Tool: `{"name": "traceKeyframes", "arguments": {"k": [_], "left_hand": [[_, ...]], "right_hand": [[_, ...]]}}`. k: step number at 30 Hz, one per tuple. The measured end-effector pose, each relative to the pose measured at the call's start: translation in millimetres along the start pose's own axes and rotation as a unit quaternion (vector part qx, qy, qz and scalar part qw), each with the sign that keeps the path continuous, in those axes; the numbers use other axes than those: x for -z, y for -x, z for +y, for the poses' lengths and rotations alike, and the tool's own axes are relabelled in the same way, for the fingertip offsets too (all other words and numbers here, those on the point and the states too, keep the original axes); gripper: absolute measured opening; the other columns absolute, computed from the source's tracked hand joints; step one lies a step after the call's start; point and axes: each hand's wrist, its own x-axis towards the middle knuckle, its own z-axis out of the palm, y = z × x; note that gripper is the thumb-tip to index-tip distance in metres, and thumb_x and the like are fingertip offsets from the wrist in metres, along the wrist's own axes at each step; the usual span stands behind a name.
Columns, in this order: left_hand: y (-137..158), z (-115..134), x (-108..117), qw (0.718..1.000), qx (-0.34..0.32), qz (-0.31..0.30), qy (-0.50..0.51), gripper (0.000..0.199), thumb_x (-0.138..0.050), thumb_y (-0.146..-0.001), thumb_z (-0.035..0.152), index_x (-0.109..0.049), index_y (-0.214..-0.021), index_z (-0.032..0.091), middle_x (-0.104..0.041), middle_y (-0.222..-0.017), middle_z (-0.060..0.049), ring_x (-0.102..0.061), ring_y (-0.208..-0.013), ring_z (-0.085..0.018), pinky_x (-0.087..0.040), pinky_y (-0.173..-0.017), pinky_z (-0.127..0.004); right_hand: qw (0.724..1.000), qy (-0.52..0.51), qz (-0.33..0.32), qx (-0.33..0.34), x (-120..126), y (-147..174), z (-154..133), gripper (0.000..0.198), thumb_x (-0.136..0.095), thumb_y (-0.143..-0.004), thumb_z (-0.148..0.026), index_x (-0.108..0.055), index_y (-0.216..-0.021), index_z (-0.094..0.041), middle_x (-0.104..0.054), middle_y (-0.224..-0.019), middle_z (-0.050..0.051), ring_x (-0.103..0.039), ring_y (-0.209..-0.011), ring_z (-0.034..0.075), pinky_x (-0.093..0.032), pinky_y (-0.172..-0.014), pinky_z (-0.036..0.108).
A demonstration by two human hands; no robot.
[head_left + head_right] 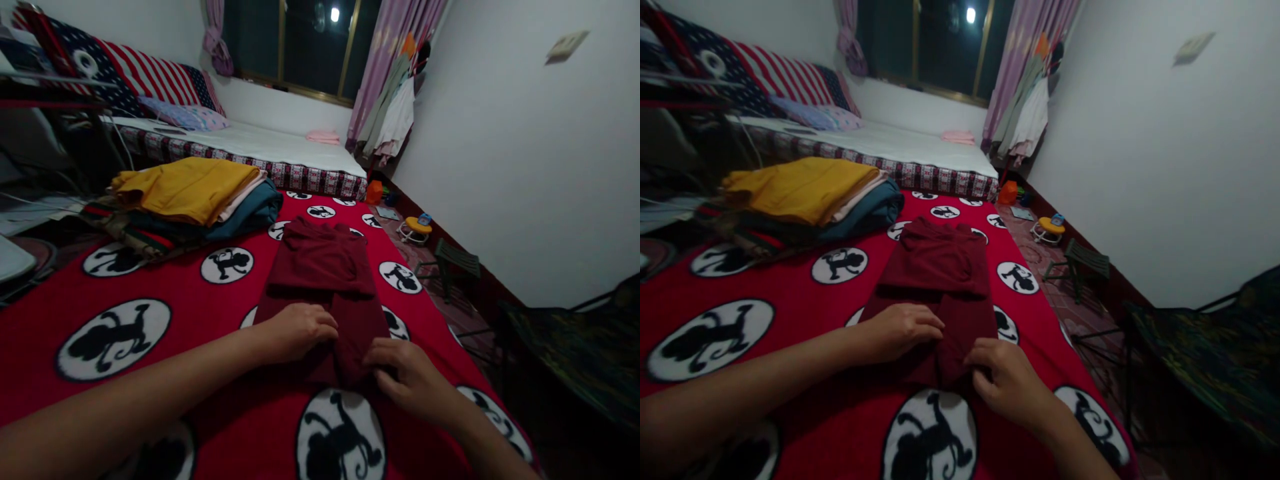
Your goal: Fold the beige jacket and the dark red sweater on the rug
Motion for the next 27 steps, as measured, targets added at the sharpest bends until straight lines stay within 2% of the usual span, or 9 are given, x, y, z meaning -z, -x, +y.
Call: {"name": "traceKeyframes", "arguments": {"k": [1,3,6,11,14,18,22,25,27], "left_hand": [[9,-5,7,1.0,0.006,-0.003,0.011,0.031,-0.048,-0.089,0.01,-0.066,-0.11,0.025,-0.068,-0.115,-0.003,-0.062,-0.102,-0.016,-0.048,-0.086,-0.024],[33,-21,21,0.999,0.044,0.004,0.006,0.042,-0.046,-0.087,0.005,-0.064,-0.117,0.029,-0.065,-0.12,-0.003,-0.061,-0.107,-0.015,-0.047,-0.091,-0.025],[69,-50,38,0.994,0.102,0.018,-0.039,0.053,-0.048,-0.081,0.002,-0.062,-0.122,0.033,-0.061,-0.127,-0.006,-0.057,-0.116,-0.02,-0.046,-0.096,-0.032],[96,-65,49,0.996,0.067,-0.021,-0.056,0.051,-0.049,-0.084,0.004,-0.063,-0.119,0.038,-0.056,-0.136,-0.003,-0.05,-0.126,-0.022,-0.042,-0.103,-0.037],[91,-61,48,0.998,0.024,-0.044,-0.042,0.043,-0.049,-0.088,0.008,-0.064,-0.117,0.036,-0.062,-0.128,-0.003,-0.05,-0.126,-0.022,-0.04,-0.104,-0.037],[86,-62,38,1.0,-0.007,-0.005,0.006,0.029,-0.049,-0.091,0.012,-0.068,-0.105,0.028,-0.067,-0.118,-0.005,-0.059,-0.111,-0.019,-0.042,-0.099,-0.033],[92,-56,37,0.999,0.036,-0.005,0.039,0.025,-0.043,-0.09,0.009,-0.064,-0.09,0.022,-0.067,-0.111,-0.004,-0.06,-0.104,-0.017,-0.043,-0.092,-0.027],[95,-44,50,0.996,0.073,-0.038,0.039,0.024,-0.041,-0.086,0.004,-0.059,-0.084,0.02,-0.066,-0.107,-0.004,-0.06,-0.098,-0.016,-0.043,-0.086,-0.025],[94,-37,60,0.994,0.083,-0.07,0.027,0.023,-0.044,-0.078,0.001,-0.057,-0.078,0.019,-0.066,-0.096,-0.003,-0.06,-0.089,-0.016,-0.043,-0.081,-0.025]], "right_hand": [[1.0,0.0,-0.002,-0.001,4,4,6,0.034,-0.045,-0.072,-0.002,-0.066,-0.085,-0.024,-0.065,-0.08,0.001,-0.062,-0.073,0.015,-0.05,-0.066,0.026],[0.999,0.027,0.046,-0.001,9,12,21,0.042,-0.042,-0.073,0.0,-0.067,-0.096,-0.025,-0.067,-0.093,0.004,-0.065,-0.085,0.016,-0.054,-0.073,0.028],[0.988,0.116,0.098,0.01,12,19,49,0.057,-0.041,-0.075,0.001,-0.064,-0.117,-0.029,-0.064,-0.12,0.006,-0.063,-0.107,0.02,-0.055,-0.086,0.036],[0.976,0.185,0.078,0.086,11,8,72,0.053,-0.047,-0.088,-0.009,-0.054,-0.132,-0.037,-0.049,-0.144,0.006,-0.048,-0.13,0.022,-0.049,-0.1,0.044],[0.971,0.19,0.048,0.136,6,-5,76,0.047,-0.047,-0.091,-0.012,-0.058,-0.129,-0.038,-0.048,-0.144,0.004,-0.04,-0.136,0.024,-0.046,-0.103,0.048],[0.974,0.15,0.036,0.168,-6,-17,82,0.037,-0.045,-0.092,-0.013,-0.065,-0.119,-0.029,-0.058,-0.135,0.007,-0.046,-0.132,0.023,-0.046,-0.101,0.048],[0.979,0.117,0.049,0.157,-12,-17,84,0.033,-0.041,-0.093,-0.012,-0.064,-0.113,-0.025,-0.062,-0.129,0.008,-0.052,-0.127,0.021,-0.045,-0.101,0.045],[0.981,0.102,0.055,0.154,-7,-12,80,0.03,-0.041,-0.092,-0.012,-0.065,-0.107,-0.023,-0.063,-0.127,0.01,-0.055,-0.122,0.021,-0.046,-0.099,0.042],[0.984,0.094,0.058,0.141,-1,-10,74,0.03,-0.039,-0.091,-0.011,-0.066,-0.1,-0.021,-0.065,-0.123,0.01,-0.059,-0.116,0.02,-0.048,-0.094,0.039]]}}
